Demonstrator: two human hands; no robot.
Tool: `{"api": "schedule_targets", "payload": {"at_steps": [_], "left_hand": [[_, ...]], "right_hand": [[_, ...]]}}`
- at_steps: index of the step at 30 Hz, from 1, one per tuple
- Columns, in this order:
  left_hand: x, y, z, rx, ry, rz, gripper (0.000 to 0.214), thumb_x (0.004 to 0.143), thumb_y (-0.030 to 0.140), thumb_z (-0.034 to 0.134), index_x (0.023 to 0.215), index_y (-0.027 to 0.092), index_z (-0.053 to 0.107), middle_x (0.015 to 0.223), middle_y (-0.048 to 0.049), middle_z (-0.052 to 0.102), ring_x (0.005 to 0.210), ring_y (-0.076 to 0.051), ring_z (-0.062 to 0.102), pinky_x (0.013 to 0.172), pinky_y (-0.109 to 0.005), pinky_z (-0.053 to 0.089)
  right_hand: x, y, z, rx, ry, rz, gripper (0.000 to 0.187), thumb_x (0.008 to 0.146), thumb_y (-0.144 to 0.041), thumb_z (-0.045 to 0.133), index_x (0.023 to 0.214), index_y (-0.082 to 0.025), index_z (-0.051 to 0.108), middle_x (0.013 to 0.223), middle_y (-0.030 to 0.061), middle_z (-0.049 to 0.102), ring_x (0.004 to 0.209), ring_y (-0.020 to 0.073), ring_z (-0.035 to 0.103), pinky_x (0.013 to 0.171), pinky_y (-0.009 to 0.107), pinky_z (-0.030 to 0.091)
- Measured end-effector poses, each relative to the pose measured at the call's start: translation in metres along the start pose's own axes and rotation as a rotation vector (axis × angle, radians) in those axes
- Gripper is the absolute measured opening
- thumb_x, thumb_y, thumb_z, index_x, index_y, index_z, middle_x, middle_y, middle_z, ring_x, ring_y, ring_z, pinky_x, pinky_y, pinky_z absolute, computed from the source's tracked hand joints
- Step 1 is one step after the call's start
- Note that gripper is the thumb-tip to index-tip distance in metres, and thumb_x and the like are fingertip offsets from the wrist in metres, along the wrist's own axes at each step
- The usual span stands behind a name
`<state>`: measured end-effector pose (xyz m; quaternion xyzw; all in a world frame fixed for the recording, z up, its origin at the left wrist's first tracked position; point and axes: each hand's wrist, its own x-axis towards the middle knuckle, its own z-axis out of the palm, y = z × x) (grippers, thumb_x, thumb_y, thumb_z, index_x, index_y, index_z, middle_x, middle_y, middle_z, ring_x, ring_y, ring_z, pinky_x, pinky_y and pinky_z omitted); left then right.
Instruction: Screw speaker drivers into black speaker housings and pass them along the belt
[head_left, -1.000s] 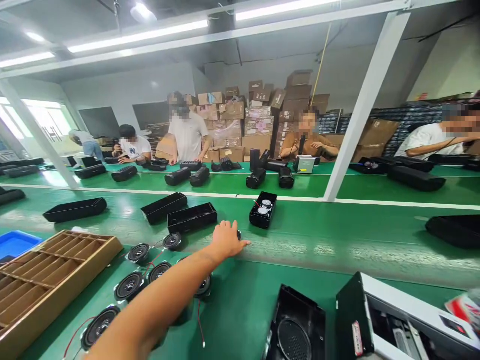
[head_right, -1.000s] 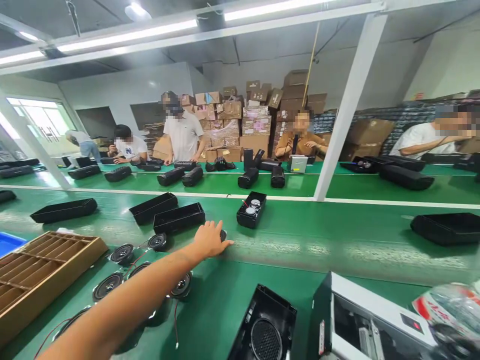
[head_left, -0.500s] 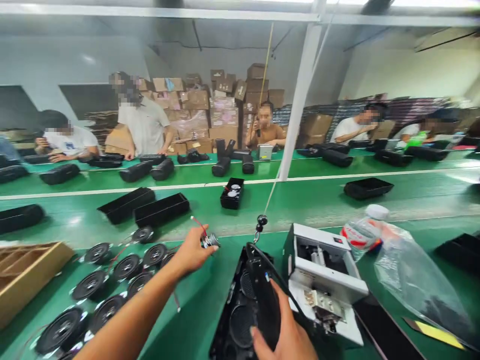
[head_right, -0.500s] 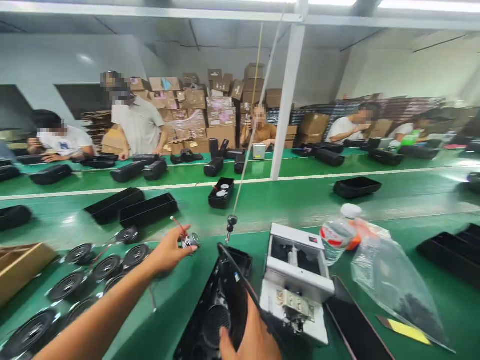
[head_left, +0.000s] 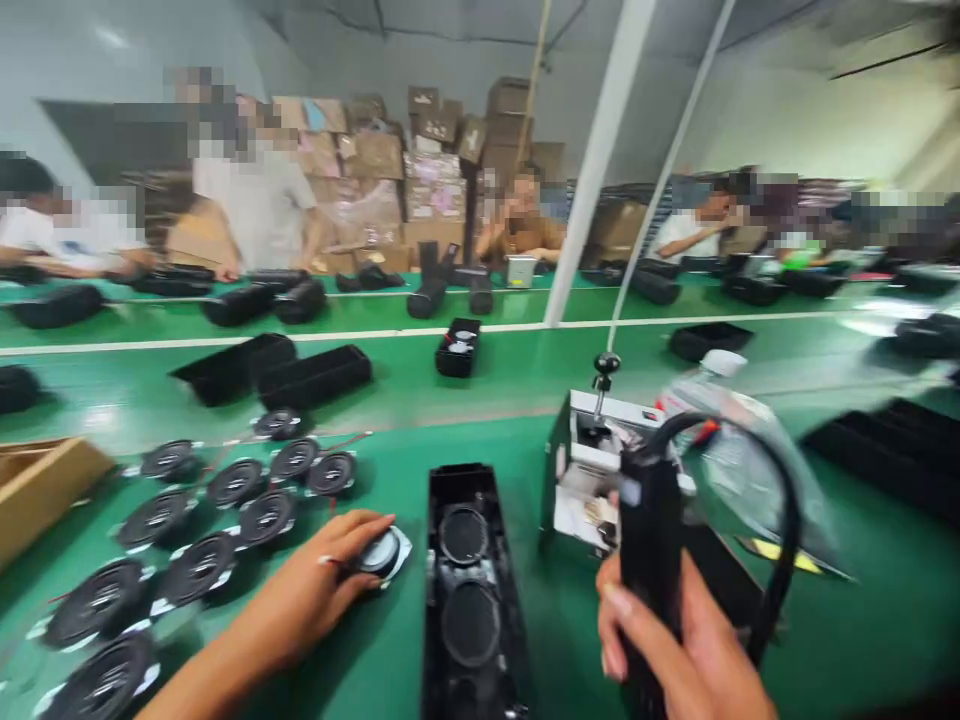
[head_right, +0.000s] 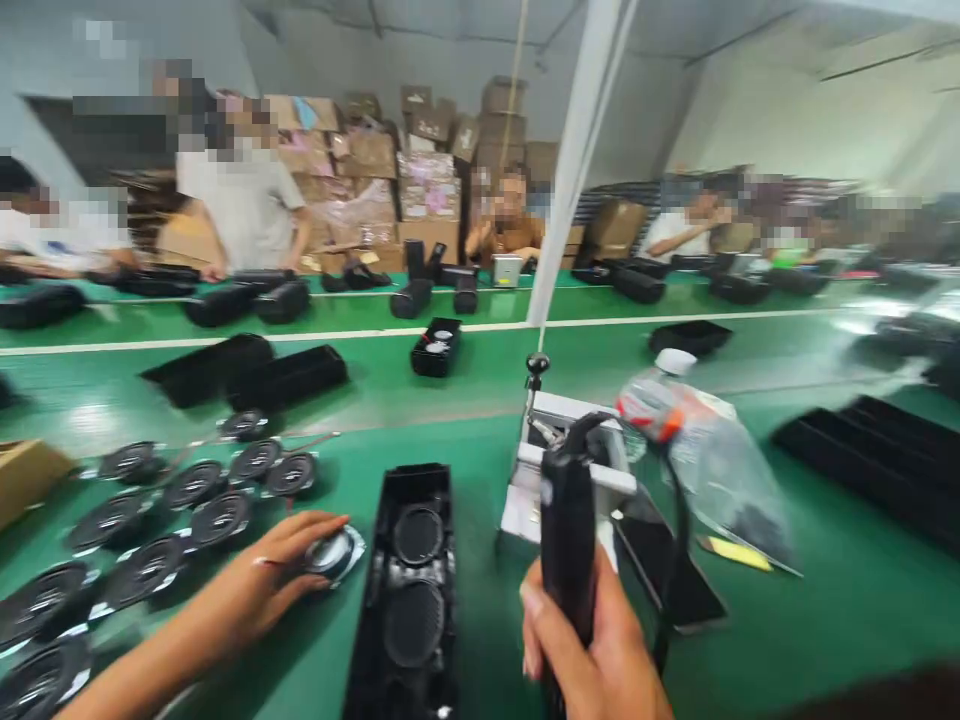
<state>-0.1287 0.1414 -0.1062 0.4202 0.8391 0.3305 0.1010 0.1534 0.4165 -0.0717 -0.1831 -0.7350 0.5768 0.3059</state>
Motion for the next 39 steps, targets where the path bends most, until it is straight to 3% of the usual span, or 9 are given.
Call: {"api": "schedule_targets", "payload": {"at_steps": [3, 7, 16, 22, 24, 28, 33, 36, 39], "left_hand": [[0.013, -0.018, -0.001, 0.022, -0.011, 0.017, 0.044, 0.09, 0.051, 0.079, 0.134, 0.045, 0.079, 0.138, -0.0003, 0.079, 0.12, -0.036, 0.078, 0.102, -0.046, 0.066], [0.015, -0.024, 0.006, 0.112, 0.14, 0.019, 0.047, 0.092, 0.067, 0.074, 0.13, 0.04, 0.074, 0.125, -0.0026, 0.079, 0.102, -0.033, 0.08, 0.085, -0.041, 0.068], [0.007, -0.012, 0.005, 0.144, 0.08, 0.099, 0.049, 0.104, 0.054, 0.06, 0.152, 0.044, 0.064, 0.14, -0.0031, 0.075, 0.119, -0.031, 0.079, 0.103, -0.044, 0.067], [0.003, 0.02, -0.015, 0.073, 0.078, -0.066, 0.052, 0.102, 0.058, 0.066, 0.145, 0.03, 0.07, 0.131, -0.0052, 0.08, 0.056, -0.014, 0.066, 0.057, -0.029, 0.06], [0.005, 0.036, -0.026, 0.06, 0.09, -0.111, 0.055, 0.098, 0.062, 0.071, 0.143, 0.029, 0.069, 0.121, -0.0006, 0.083, 0.052, -0.013, 0.064, 0.056, -0.028, 0.059], [0.016, 0.075, -0.038, -0.042, 0.109, 0.001, 0.051, 0.098, 0.057, 0.075, 0.141, 0.031, 0.066, 0.111, 0.0008, 0.083, 0.094, -0.026, 0.081, 0.08, -0.033, 0.066], [0.033, 0.109, -0.009, 0.025, 0.029, 0.303, 0.046, 0.097, 0.033, 0.078, 0.141, 0.032, 0.063, 0.128, -0.0031, 0.079, 0.113, -0.028, 0.076, 0.116, -0.056, 0.052], [0.042, 0.117, 0.015, 0.094, -0.017, 0.295, 0.048, 0.092, 0.024, 0.077, 0.138, 0.03, 0.065, 0.123, -0.0018, 0.079, 0.111, -0.028, 0.074, 0.131, -0.07, 0.03], [0.052, 0.122, 0.028, 0.179, -0.097, 0.217, 0.034, 0.089, 0.019, 0.071, 0.124, 0.023, 0.073, 0.115, -0.0048, 0.079, 0.11, -0.03, 0.073, 0.13, -0.072, 0.03]], "right_hand": [[0.024, -0.027, -0.025, 0.107, 0.424, -0.185, 0.028, 0.105, -0.04, 0.078, 0.126, -0.027, 0.064, 0.073, -0.0065, 0.064, 0.054, 0.0132, 0.061, 0.055, 0.025, 0.055], [0.051, -0.054, -0.024, 0.161, 0.723, -0.461, 0.083, 0.101, -0.023, 0.079, 0.171, -0.032, 0.035, 0.075, -0.0106, 0.06, 0.056, 0.013, 0.055, 0.063, 0.03, 0.059], [0.08, -0.039, -0.003, -0.015, 0.484, -0.594, 0.052, 0.103, -0.017, 0.072, 0.15, -0.026, 0.051, 0.076, -0.0097, 0.063, 0.055, 0.0123, 0.059, 0.064, 0.033, 0.057], [0.068, -0.04, 0.004, 0.1, 0.381, -0.285, 0.05, 0.099, -0.023, 0.08, 0.143, -0.025, 0.058, 0.073, -0.0084, 0.062, 0.047, 0.0126, 0.056, 0.047, 0.027, 0.053], [0.061, -0.043, 0.009, 0.177, 0.348, -0.16, 0.051, 0.097, -0.024, 0.082, 0.142, -0.026, 0.059, 0.073, -0.0078, 0.063, 0.045, 0.013, 0.056, 0.044, 0.027, 0.053], [0.055, -0.055, 0.025, 0.26, 0.363, -0.18, 0.05, 0.099, -0.021, 0.079, 0.144, -0.029, 0.06, 0.074, -0.0074, 0.062, 0.049, 0.0126, 0.056, 0.046, 0.027, 0.053], [0.073, -0.078, 0.056, 0.32, 0.554, -0.349, 0.059, 0.101, -0.015, 0.069, 0.152, -0.037, 0.054, 0.069, -0.0091, 0.053, 0.051, 0.0133, 0.05, 0.054, 0.031, 0.055], [0.092, -0.083, 0.074, 0.321, 0.55, -0.422, 0.024, 0.101, -0.02, 0.069, 0.122, -0.03, 0.062, 0.07, -0.0083, 0.05, 0.051, 0.0125, 0.051, 0.054, 0.032, 0.055], [0.111, -0.078, 0.09, 0.283, 0.536, -0.469, 0.024, 0.101, -0.016, 0.067, 0.12, -0.03, 0.06, 0.073, -0.0088, 0.052, 0.052, 0.0123, 0.054, 0.053, 0.032, 0.055]]}}
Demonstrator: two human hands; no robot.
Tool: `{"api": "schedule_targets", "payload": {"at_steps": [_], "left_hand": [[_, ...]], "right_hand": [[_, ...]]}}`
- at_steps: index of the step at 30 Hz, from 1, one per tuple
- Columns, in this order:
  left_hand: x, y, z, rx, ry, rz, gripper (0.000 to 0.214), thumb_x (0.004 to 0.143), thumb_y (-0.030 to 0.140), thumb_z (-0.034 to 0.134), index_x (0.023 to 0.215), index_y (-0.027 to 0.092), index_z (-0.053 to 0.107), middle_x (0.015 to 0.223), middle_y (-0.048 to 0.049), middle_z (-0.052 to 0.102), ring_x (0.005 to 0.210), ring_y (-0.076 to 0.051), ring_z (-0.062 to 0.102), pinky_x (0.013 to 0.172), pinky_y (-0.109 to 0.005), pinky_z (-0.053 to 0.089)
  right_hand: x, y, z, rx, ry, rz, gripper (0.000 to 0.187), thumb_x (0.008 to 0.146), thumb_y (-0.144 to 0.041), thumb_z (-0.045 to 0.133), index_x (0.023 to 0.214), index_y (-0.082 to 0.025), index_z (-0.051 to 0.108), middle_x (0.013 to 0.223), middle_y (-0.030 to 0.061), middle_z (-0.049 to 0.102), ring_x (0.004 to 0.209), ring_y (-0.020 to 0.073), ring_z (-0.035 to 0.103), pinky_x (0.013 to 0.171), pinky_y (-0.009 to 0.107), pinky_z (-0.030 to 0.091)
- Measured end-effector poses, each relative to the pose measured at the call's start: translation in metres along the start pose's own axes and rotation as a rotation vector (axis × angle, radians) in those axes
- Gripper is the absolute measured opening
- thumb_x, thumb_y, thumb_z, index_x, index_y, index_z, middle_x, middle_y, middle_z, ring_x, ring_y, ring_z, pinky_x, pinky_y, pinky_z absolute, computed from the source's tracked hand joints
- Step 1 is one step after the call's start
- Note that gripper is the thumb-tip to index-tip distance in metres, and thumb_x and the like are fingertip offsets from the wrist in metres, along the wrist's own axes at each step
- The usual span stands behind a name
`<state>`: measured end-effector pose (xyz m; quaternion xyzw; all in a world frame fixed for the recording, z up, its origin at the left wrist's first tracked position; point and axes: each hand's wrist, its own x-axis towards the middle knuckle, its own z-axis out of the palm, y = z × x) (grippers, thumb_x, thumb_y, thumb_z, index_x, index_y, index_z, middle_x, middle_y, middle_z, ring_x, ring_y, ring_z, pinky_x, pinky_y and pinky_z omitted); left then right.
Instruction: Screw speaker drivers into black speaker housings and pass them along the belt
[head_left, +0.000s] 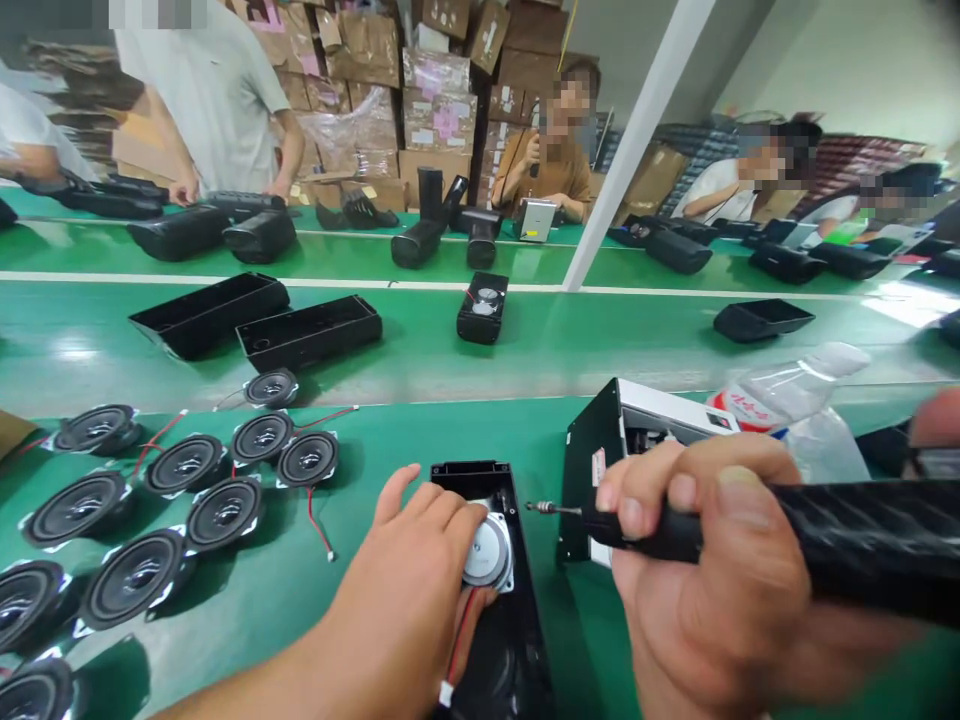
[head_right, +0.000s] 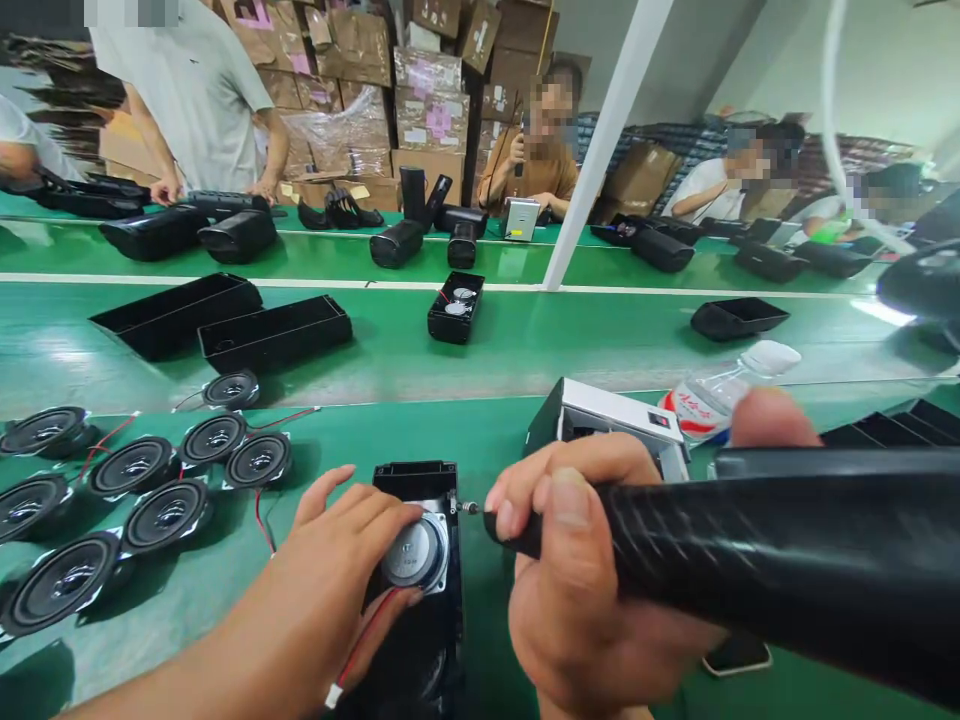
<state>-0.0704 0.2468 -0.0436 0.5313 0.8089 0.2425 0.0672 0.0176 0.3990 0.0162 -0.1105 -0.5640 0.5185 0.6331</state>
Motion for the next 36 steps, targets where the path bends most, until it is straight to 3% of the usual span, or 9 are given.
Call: {"api": "schedule_targets", "payload": {"at_steps": [4, 7, 14, 23, 30, 36], "left_hand": [[0.009, -0.001, 0.005, 0.097, -0.085, -0.062, 0.026, 0.089, 0.018, 0.068, 0.114, 0.018, 0.076, 0.113, -0.0087, 0.079, 0.113, -0.034, 0.072, 0.131, -0.074, 0.031], [0.011, -0.007, 0.009, 0.108, -0.108, -0.074, 0.03, 0.09, 0.017, 0.069, 0.119, 0.017, 0.076, 0.114, -0.009, 0.079, 0.113, -0.034, 0.072, 0.129, -0.075, 0.035], [0.006, -0.017, 0.017, 0.106, -0.041, -0.01, 0.038, 0.089, 0.013, 0.064, 0.126, 0.019, 0.074, 0.114, -0.0068, 0.079, 0.107, -0.033, 0.074, 0.119, -0.071, 0.045], [0.001, -0.02, 0.031, 0.142, 0.03, -0.008, 0.053, 0.081, 0.01, 0.065, 0.133, 0.022, 0.07, 0.114, -0.0026, 0.079, 0.11, -0.03, 0.071, 0.123, -0.062, 0.038], [0.004, -0.019, 0.018, 0.126, -0.086, -0.013, 0.056, 0.086, 0.01, 0.062, 0.141, 0.022, 0.068, 0.124, -0.0041, 0.079, 0.116, -0.032, 0.073, 0.121, -0.064, 0.042], [0.005, -0.019, 0.019, 0.108, -0.081, -0.02, 0.057, 0.087, 0.011, 0.062, 0.142, 0.024, 0.067, 0.123, -0.0046, 0.08, 0.115, -0.032, 0.074, 0.12, -0.065, 0.043]], "right_hand": [[-0.003, 0.026, 0.012, 0.036, -0.061, -0.002, 0.055, 0.102, -0.012, 0.066, 0.151, -0.03, 0.048, 0.076, -0.0105, 0.059, 0.051, 0.0131, 0.055, 0.052, 0.034, 0.055], [-0.01, 0.041, 0.013, 0.075, -0.131, 0.039, 0.069, 0.103, -0.011, 0.068, 0.161, -0.031, 0.038, 0.079, -0.0098, 0.064, 0.053, 0.0142, 0.058, 0.052, 0.034, 0.056], [-0.022, 0.058, 0.006, 0.005, -0.283, 0.093, 0.067, 0.109, -0.01, 0.06, 0.166, -0.039, 0.041, 0.086, -0.0076, 0.062, 0.061, 0.0112, 0.062, 0.059, 0.031, 0.061], [-0.024, 0.066, 0.0, -0.044, -0.301, 0.134, 0.065, 0.109, -0.01, 0.061, 0.163, -0.039, 0.042, 0.085, -0.0078, 0.064, 0.061, 0.0114, 0.063, 0.06, 0.031, 0.061], [-0.025, 0.067, 0.001, -0.035, -0.305, 0.157, 0.066, 0.109, -0.011, 0.062, 0.165, -0.038, 0.039, 0.087, -0.0072, 0.064, 0.062, 0.0119, 0.064, 0.063, 0.032, 0.062], [-0.026, 0.072, -0.003, -0.109, -0.309, 0.14, 0.068, 0.108, -0.013, 0.065, 0.166, -0.04, 0.04, 0.086, -0.0078, 0.064, 0.064, 0.0128, 0.066, 0.067, 0.037, 0.06]]}}
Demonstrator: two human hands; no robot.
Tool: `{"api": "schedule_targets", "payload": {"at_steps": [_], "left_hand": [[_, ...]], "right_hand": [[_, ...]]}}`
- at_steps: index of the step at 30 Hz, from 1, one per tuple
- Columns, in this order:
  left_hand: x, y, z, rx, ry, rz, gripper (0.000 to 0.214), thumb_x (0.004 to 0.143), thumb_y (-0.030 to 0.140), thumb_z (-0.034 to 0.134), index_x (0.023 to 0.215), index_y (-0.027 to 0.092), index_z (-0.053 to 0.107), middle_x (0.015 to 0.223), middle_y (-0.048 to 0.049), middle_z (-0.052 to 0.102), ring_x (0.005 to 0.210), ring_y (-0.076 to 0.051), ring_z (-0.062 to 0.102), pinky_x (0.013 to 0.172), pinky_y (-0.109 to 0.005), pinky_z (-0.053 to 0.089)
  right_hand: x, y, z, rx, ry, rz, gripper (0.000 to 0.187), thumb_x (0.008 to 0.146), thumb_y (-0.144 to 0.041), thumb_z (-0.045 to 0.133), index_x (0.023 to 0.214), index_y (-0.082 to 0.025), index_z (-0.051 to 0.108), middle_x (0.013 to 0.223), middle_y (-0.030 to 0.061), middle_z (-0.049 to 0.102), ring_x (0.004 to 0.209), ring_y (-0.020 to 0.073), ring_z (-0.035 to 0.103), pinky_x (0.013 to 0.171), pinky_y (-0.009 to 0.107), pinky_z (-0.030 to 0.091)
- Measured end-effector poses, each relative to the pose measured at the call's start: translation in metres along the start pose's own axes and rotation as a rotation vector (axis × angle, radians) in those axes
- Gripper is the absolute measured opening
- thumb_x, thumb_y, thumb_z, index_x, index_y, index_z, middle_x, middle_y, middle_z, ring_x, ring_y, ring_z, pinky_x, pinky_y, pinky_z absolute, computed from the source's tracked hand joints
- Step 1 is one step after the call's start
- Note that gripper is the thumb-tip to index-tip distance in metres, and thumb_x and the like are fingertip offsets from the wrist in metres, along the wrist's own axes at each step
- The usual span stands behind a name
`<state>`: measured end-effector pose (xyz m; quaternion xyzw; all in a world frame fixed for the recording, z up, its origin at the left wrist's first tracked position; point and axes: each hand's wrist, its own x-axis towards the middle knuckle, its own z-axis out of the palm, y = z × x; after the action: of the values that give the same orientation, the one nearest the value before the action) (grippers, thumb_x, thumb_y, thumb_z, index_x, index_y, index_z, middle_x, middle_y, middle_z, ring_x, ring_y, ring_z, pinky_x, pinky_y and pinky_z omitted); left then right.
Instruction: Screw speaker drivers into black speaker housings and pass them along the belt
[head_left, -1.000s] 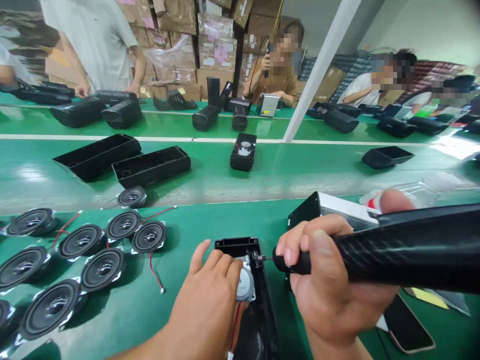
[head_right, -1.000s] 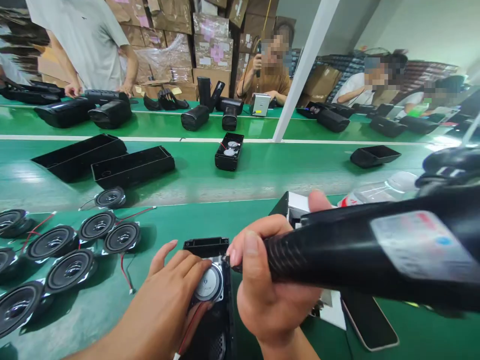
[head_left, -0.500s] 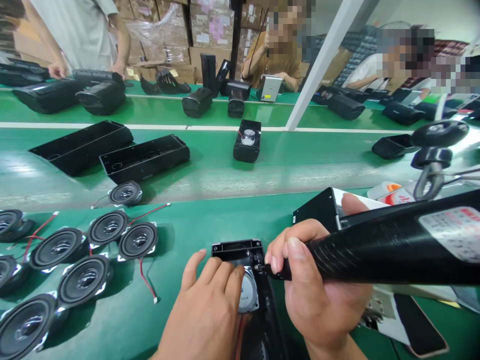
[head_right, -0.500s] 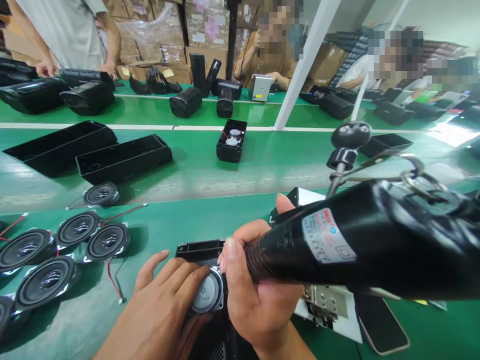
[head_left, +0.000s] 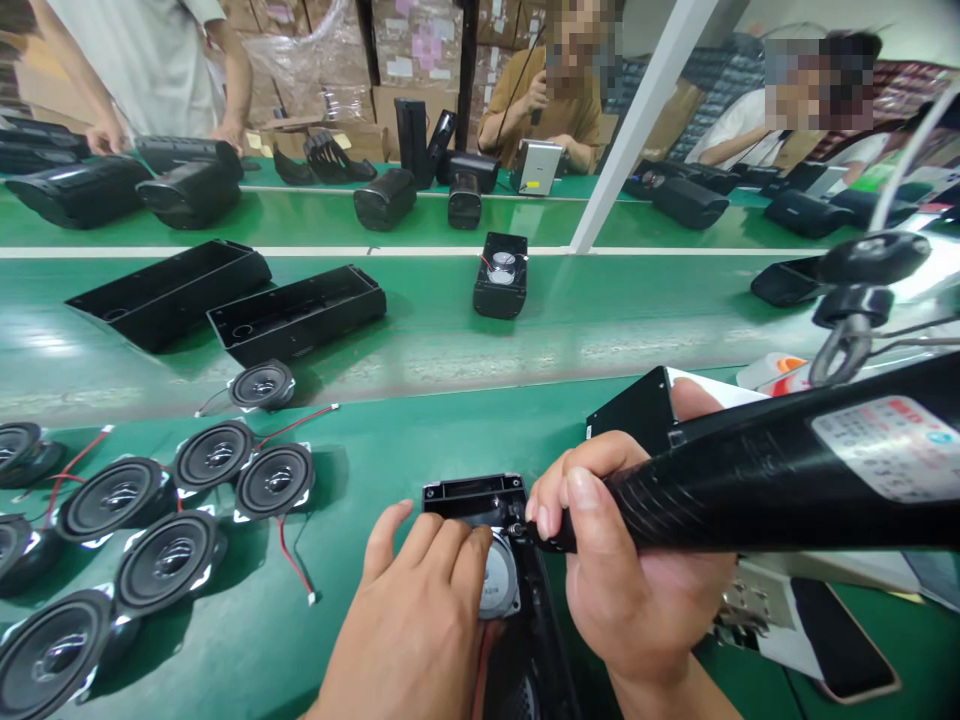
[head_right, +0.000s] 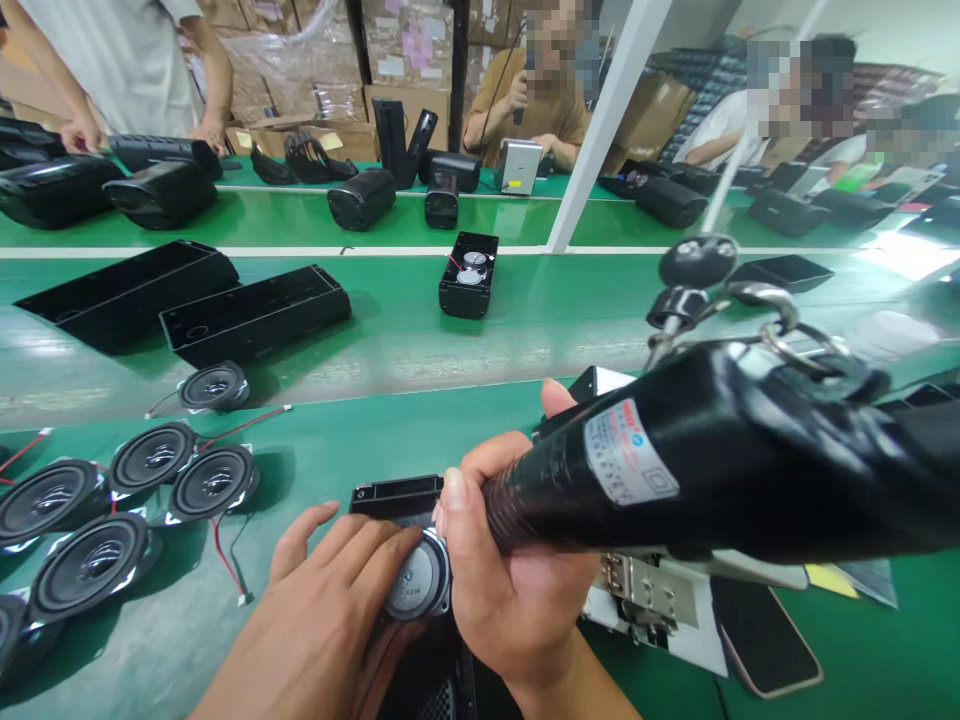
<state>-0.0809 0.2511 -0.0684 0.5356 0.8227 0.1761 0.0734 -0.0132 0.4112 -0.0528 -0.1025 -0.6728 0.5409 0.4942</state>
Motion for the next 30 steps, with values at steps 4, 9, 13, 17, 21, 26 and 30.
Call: {"api": "schedule_targets", "payload": {"at_steps": [4, 9, 13, 17, 21, 26, 30], "left_hand": [[-0.001, 0.003, 0.0, -0.001, 0.023, -0.043, 0.052, 0.086, 0.011, 0.062, 0.137, 0.023, 0.069, 0.121, -0.0039, 0.08, 0.115, -0.03, 0.073, 0.122, -0.063, 0.042], [0.0, 0.002, 0.0, -0.002, 0.009, -0.018, 0.051, 0.089, 0.013, 0.062, 0.138, 0.024, 0.068, 0.122, -0.0041, 0.079, 0.115, -0.031, 0.073, 0.122, -0.064, 0.042], [0.0, 0.001, 0.0, -0.005, 0.003, -0.007, 0.051, 0.09, 0.013, 0.064, 0.139, 0.024, 0.067, 0.123, -0.004, 0.079, 0.115, -0.031, 0.074, 0.121, -0.064, 0.042], [0.001, 0.002, 0.0, -0.012, 0.0, -0.001, 0.048, 0.09, 0.013, 0.063, 0.137, 0.023, 0.068, 0.125, -0.006, 0.08, 0.117, -0.032, 0.073, 0.121, -0.063, 0.042], [0.004, 0.003, 0.003, 0.013, 0.027, 0.006, 0.039, 0.093, 0.013, 0.063, 0.129, 0.025, 0.072, 0.118, -0.006, 0.081, 0.111, -0.031, 0.073, 0.118, -0.06, 0.044], [0.005, 0.007, 0.009, 0.053, 0.039, -0.01, 0.037, 0.098, 0.017, 0.064, 0.132, 0.023, 0.075, 0.112, -0.0075, 0.081, 0.109, -0.031, 0.073, 0.118, -0.06, 0.046], [0.008, 0.01, 0.012, 0.022, 0.069, -0.065, 0.027, 0.098, 0.024, 0.068, 0.123, 0.023, 0.078, 0.112, -0.006, 0.081, 0.109, -0.032, 0.073, 0.118, -0.061, 0.048]], "right_hand": [[0.001, -0.001, 0.001, 0.019, -0.015, 0.001, 0.07, 0.109, -0.012, 0.063, 0.167, -0.044, 0.039, 0.086, -0.0083, 0.064, 0.063, 0.0121, 0.065, 0.065, 0.036, 0.06], [0.001, -0.001, 0.0, 0.04, -0.012, 0.013, 0.07, 0.11, -0.014, 0.063, 0.169, -0.042, 0.037, 0.087, -0.0077, 0.064, 0.065, 0.0124, 0.066, 0.066, 0.036, 0.06], [0.0, 0.0, 0.002, 0.017, -0.012, 0.016, 0.066, 0.109, -0.013, 0.065, 0.165, -0.037, 0.039, 0.086, -0.008, 0.064, 0.064, 0.013, 0.065, 0.067, 0.036, 0.059], [-0.005, 0.005, 0.003, 0.023, -0.004, -0.004, 0.054, 0.104, -0.013, 0.068, 0.151, -0.03, 0.048, 0.087, -0.0049, 0.065, 0.064, 0.0155, 0.064, 0.062, 0.035, 0.059], [-0.011, 0.014, 0.0, -0.044, -0.071, -0.014, 0.024, 0.098, -0.018, 0.073, 0.119, -0.026, 0.064, 0.085, 0.0007, 0.065, 0.07, 0.0204, 0.065, 0.058, 0.036, 0.059], [-0.012, 0.014, 0.001, -0.047, -0.119, 0.005, 0.02, 0.099, -0.017, 0.071, 0.115, -0.026, 0.063, 0.083, -0.0002, 0.064, 0.066, 0.0182, 0.062, 0.055, 0.033, 0.058], [-0.008, 0.005, 0.005, -0.002, -0.124, -0.006, 0.034, 0.102, -0.014, 0.067, 0.13, -0.028, 0.055, 0.086, -0.0028, 0.066, 0.066, 0.0154, 0.062, 0.057, 0.029, 0.057]]}}
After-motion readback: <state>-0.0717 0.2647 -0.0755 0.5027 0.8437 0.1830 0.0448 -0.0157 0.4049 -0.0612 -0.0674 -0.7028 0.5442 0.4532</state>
